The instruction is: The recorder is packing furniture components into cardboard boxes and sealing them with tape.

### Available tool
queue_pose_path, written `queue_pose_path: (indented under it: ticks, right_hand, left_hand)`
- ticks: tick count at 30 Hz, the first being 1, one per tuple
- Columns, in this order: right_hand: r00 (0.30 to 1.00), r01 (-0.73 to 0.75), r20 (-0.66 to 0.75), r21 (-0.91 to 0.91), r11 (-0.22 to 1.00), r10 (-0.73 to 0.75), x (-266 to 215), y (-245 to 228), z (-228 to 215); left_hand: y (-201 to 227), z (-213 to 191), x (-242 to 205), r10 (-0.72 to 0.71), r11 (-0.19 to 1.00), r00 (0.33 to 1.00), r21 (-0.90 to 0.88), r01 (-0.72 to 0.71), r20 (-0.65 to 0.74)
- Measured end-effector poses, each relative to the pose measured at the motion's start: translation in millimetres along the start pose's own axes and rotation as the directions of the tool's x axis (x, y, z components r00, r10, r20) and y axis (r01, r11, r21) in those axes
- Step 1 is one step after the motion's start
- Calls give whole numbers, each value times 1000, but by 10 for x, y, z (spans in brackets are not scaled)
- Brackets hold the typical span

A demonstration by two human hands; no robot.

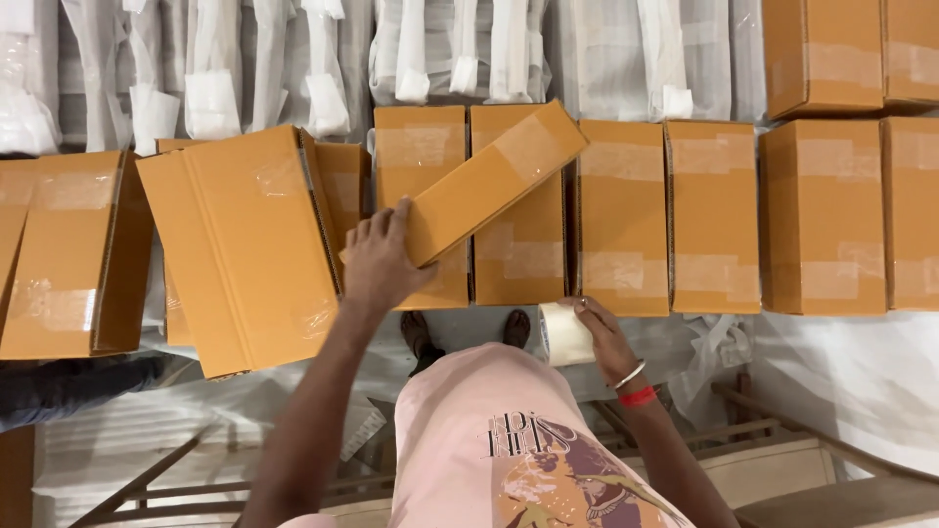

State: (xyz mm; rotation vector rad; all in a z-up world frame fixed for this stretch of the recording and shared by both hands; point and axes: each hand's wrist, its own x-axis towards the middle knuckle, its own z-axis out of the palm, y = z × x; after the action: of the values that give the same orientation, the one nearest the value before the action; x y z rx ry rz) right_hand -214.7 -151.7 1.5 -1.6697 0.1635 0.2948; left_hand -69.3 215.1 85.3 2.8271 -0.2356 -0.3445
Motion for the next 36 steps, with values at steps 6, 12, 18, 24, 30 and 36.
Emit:
queue_pose_path:
  ticks: [6, 12, 18, 24, 30, 36]
  right_hand:
    - [993, -109, 10, -332, 937, 119, 335, -846, 397]
    - [857, 489, 199, -21, 872, -476, 496, -1414, 1023]
    - [911, 163, 389, -41, 986, -135, 581, -1621, 1199]
    - [924, 170, 367, -129, 977, -113, 451, -1732, 1028]
    - [957, 194, 246, -158, 968, -152, 681, -1964, 1388]
    - [977, 105, 202, -174, 979, -69, 888, -2166, 1561]
  left_hand:
    - [275, 66, 14, 125, 990, 962, -34, -137, -243]
    - [509, 12, -432, 172, 602, 894, -674, -428, -414]
    - [326, -390, -283, 34, 644, 974, -741, -191, -222]
    - [-685, -137, 615, -162, 673, 926, -724, -150, -343]
    - [-1259, 472, 1109, -246, 568, 969, -814, 122, -26]
    - [-1328, 780, 1187, -182, 437, 979, -884, 168, 96]
